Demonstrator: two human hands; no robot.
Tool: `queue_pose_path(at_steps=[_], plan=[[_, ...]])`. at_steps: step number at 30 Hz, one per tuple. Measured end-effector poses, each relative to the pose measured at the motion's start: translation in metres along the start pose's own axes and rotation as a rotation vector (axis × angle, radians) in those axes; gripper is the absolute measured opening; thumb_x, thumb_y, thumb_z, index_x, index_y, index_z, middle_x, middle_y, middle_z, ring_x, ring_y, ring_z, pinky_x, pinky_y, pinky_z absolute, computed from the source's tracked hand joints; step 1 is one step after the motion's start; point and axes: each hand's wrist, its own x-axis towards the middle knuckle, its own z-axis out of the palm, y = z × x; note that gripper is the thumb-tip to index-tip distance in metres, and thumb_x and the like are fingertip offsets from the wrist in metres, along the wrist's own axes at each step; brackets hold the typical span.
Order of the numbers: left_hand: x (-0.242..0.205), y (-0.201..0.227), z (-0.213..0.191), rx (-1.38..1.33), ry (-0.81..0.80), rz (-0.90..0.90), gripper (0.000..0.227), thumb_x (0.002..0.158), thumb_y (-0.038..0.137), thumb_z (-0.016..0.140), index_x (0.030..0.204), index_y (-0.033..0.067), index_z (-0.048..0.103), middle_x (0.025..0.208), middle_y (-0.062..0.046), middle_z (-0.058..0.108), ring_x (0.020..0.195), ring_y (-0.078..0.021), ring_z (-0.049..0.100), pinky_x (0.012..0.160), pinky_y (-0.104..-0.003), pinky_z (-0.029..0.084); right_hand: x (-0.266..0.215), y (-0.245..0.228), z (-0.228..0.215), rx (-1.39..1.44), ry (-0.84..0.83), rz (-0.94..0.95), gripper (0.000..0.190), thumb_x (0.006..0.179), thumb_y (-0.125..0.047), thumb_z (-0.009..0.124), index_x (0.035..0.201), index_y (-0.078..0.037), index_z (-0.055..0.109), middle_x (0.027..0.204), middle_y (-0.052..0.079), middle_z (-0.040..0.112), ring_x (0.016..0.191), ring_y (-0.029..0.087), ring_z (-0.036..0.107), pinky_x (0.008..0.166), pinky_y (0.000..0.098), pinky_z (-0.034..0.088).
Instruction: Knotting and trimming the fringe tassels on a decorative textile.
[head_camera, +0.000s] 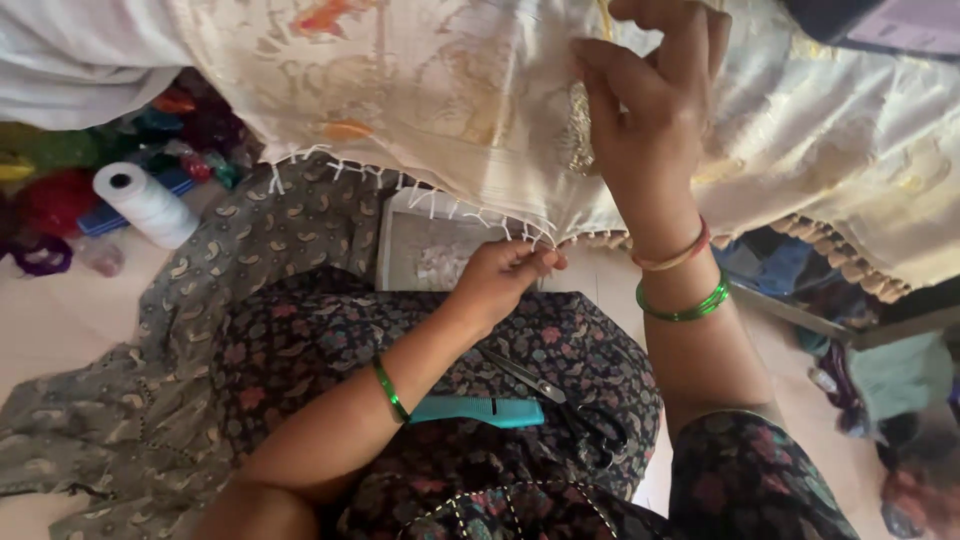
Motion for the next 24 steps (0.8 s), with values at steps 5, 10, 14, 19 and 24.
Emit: queue_pose_path(at_steps=[5,10,14,19,24], plan=[[-0.002,0.015,-0.010,0.106,-0.012,0.042,0.026,0.098,0.028,0.069,0.102,0.0051,0.079,0.096,-0.003,0.078,0.093,-0.0087,0.070,0.088,-0.027,0.054,-0.030,-0.005,0.004,0.155,0.237,0.186,0.018,0.096,0.013,0.080,0.099,0.002,0.067,0.114,0.013,0.061,0.101,0.024,0.061,0.081,0.0326,0.051],[-0.002,0.048,-0.009,0.169,0.009,-0.144,0.025,0.089,0.026,0.076,0.103,0.0062,0.081,0.094,-0.001,0.080,0.086,-0.0087,0.069,0.082,-0.026,0.053,-0.068,-0.035,-0.010,0.443,0.198,0.254,0.023,0.095,0.025,0.054,0.103,0.003,0.057,0.102,0.016,0.069,0.090,0.027,0.071,0.079,0.0332,0.062],[0.003,0.011,-0.013,0.049,0.011,-0.269,0.022,0.095,0.020,0.072,0.108,0.0038,0.080,0.074,-0.005,0.060,0.061,-0.0121,0.049,0.055,-0.027,0.039,-0.117,-0.052,-0.013,0.385,0.173,0.231,0.028,0.092,0.022,0.059,0.092,-0.003,0.046,0.098,0.012,0.071,0.088,0.027,0.074,0.075,0.0309,0.059],[-0.001,0.046,-0.005,-0.061,0.025,-0.292,0.024,0.093,0.025,0.070,0.102,0.0035,0.077,0.074,-0.001,0.073,0.062,-0.0058,0.062,0.051,-0.022,0.041,-0.169,-0.077,-0.027,0.585,-0.050,0.645,0.019,0.090,0.017,0.060,0.098,0.001,0.068,0.101,0.012,0.074,0.086,0.017,0.074,0.074,0.0260,0.059],[0.005,0.026,-0.010,-0.267,-0.001,-0.384,0.027,0.093,0.027,0.073,0.104,0.0023,0.077,0.069,0.002,0.063,0.060,-0.0066,0.055,0.056,-0.021,0.044,-0.207,-0.061,-0.039,0.786,-0.273,0.961,0.007,0.093,0.005,0.067,0.097,0.000,0.071,0.096,0.013,0.075,0.086,0.017,0.074,0.075,0.0303,0.061]])
